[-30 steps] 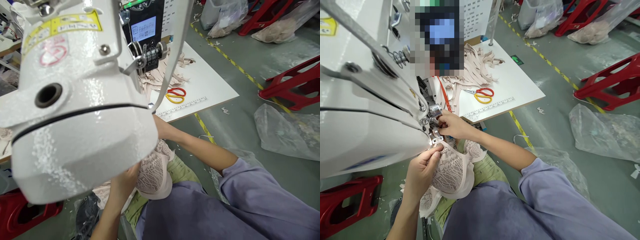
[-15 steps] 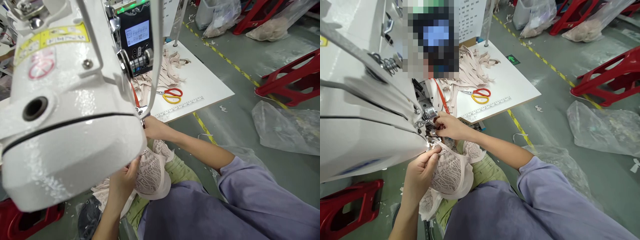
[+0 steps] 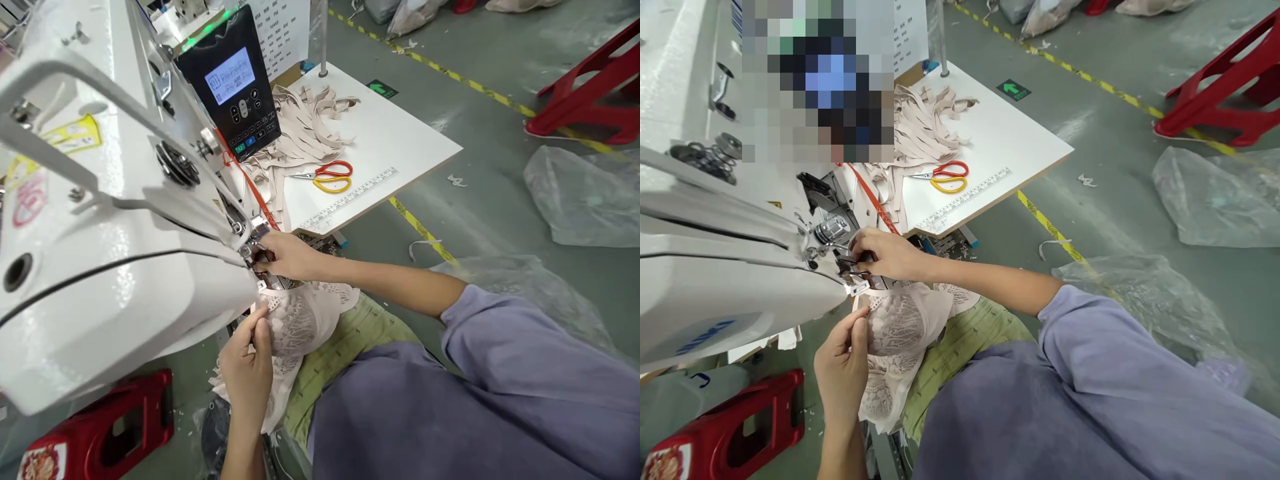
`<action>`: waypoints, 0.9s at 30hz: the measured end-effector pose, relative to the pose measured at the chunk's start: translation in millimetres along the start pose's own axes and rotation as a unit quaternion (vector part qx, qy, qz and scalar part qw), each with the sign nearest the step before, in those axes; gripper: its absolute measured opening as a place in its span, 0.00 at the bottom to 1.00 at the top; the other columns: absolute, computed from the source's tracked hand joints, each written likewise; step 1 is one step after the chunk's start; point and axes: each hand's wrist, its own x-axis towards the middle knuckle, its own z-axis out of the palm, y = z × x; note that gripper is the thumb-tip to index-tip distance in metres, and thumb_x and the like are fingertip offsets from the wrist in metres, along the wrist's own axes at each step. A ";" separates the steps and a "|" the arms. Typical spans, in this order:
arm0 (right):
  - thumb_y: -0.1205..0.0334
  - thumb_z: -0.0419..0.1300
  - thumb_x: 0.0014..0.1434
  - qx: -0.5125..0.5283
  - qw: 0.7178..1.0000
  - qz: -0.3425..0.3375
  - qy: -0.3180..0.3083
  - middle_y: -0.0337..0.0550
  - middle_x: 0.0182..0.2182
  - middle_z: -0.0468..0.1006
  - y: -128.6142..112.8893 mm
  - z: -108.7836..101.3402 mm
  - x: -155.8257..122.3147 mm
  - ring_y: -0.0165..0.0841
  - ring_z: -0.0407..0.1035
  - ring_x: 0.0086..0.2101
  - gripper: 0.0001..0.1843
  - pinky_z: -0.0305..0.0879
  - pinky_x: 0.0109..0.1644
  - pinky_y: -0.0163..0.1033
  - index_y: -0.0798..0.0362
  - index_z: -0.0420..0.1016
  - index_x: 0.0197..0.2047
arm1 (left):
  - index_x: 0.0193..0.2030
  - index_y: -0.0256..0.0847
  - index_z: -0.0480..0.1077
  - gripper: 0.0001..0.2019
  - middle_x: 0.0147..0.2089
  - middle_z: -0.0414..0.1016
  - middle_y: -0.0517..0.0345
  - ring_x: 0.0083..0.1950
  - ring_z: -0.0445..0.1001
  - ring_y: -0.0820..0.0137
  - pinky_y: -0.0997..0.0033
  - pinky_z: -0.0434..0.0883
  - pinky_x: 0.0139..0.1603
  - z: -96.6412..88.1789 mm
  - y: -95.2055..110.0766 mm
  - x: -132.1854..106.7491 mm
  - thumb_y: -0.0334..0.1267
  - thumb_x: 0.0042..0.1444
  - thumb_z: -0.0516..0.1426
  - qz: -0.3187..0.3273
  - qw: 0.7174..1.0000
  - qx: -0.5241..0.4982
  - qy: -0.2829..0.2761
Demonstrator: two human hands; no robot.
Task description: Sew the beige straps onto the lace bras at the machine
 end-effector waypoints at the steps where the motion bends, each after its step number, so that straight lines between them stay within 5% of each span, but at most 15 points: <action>1: 0.66 0.63 0.57 -0.003 1.000 -0.002 0.003 0.42 0.39 0.72 -0.3 0.6 0.0 0.33 0.67 0.39 0.03 0.61 0.43 0.37 0.55 0.74 0.36 | 0.50 0.44 0.80 0.16 0.45 0.84 0.53 0.44 0.82 0.62 0.65 0.78 0.45 0.1 -0.2 -0.6 0.45 0.66 0.54 0.000 1.000 0.000 0.003; 10: 0.66 0.62 0.58 -0.009 1.000 -0.016 -0.005 0.43 0.40 0.71 5.0 -0.2 -1.5 0.33 0.66 0.38 0.04 0.62 0.41 0.37 0.54 0.72 0.37 | 0.49 0.45 0.80 0.14 0.42 0.85 0.55 0.39 0.82 0.65 0.71 0.75 0.34 2.5 4.3 -0.8 0.43 0.67 0.54 0.028 1.000 0.006 -0.001; 21: 0.66 0.61 0.58 0.007 1.000 -0.019 -0.004 0.42 0.39 0.68 2.5 -3.2 -3.9 0.32 0.65 0.38 0.04 0.63 0.41 0.37 0.54 0.69 0.35 | 0.48 0.41 0.79 0.14 0.46 0.84 0.51 0.44 0.83 0.62 0.69 0.77 0.40 9.9 4.1 -1.3 0.41 0.66 0.53 0.068 0.997 0.019 0.013; 27: 0.65 0.60 0.60 0.025 0.999 -0.023 -0.001 0.44 0.43 0.68 3.3 -5.3 -8.4 0.31 0.65 0.38 0.03 0.64 0.42 0.38 0.54 0.70 0.35 | 0.59 0.42 0.72 0.17 0.50 0.82 0.49 0.44 0.81 0.64 0.69 0.75 0.40 14.6 -11.6 -10.3 0.42 0.67 0.54 0.043 0.998 0.043 0.018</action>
